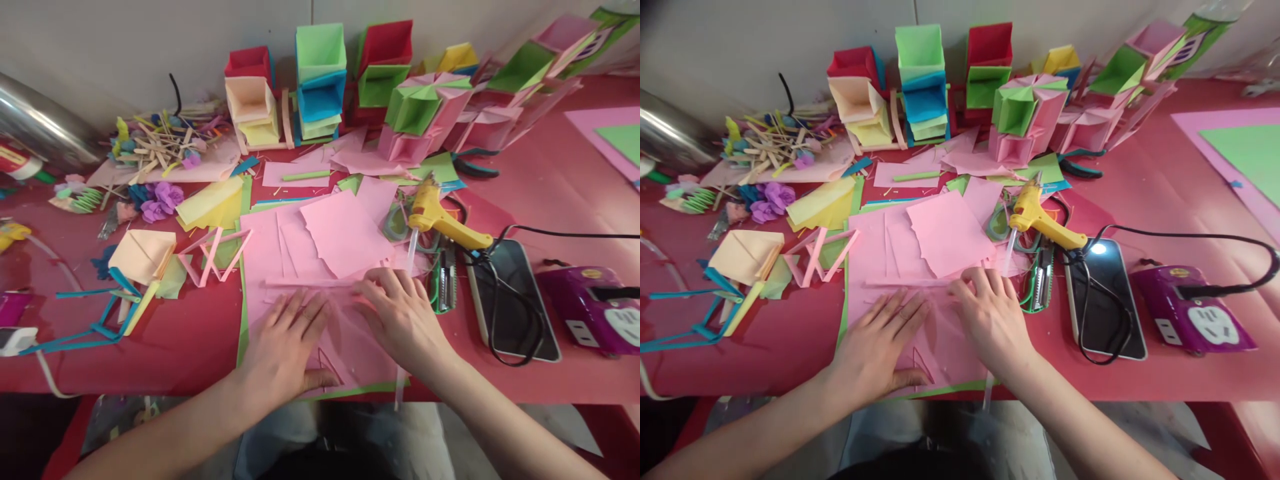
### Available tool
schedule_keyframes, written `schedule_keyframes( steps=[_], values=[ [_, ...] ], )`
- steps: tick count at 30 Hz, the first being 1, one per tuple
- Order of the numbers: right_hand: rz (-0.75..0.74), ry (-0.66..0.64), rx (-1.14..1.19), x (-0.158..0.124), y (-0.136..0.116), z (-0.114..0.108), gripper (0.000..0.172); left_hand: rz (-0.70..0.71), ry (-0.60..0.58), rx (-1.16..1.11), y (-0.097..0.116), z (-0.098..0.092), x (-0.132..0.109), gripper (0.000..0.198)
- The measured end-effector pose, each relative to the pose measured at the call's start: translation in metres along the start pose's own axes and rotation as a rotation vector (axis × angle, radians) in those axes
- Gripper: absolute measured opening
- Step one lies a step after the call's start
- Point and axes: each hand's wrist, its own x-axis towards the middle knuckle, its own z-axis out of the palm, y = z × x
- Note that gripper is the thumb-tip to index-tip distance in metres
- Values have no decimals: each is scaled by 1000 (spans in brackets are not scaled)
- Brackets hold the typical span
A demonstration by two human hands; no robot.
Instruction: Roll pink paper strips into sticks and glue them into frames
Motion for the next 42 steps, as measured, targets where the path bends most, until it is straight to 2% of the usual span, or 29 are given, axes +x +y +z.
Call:
schedule_keyframes(
  steps=[4, 7, 10, 15, 17, 21, 28, 32, 37, 42],
  values=[
    [-78, 157, 107, -9, -5, -5, 13, -14, 18, -2, 3, -3, 2, 80],
    [-193, 100, 176, -12, -10, 1, 14, -36, 35, -27, 7, -5, 3, 79],
    [-248, 23, 145, -7, -12, 7, 12, -86, 54, -80, 4, -7, 2, 68],
    [-296, 0, 126, 7, -8, 8, 13, -102, 100, -277, -19, -12, 0, 31],
    [-317, 2, 111, 12, -7, 7, 14, -79, 133, -332, -30, -13, 2, 24],
    [-354, 13, 60, 17, -7, 7, 13, -7, 165, -335, -41, -14, 9, 17],
    [-436, -11, -44, 19, -9, 5, 12, 4, 145, -198, -46, -17, 21, 17],
    [-395, -29, -71, 21, -13, 5, 11, 38, 95, -63, -49, -18, 24, 19],
    [-221, -136, -110, 25, -24, 3, 15, 2, 30, 140, -40, -21, 28, 17],
    [-129, -261, -150, 31, -33, -5, 18, -45, -5, 154, -32, -27, 34, 15]
  ],
)
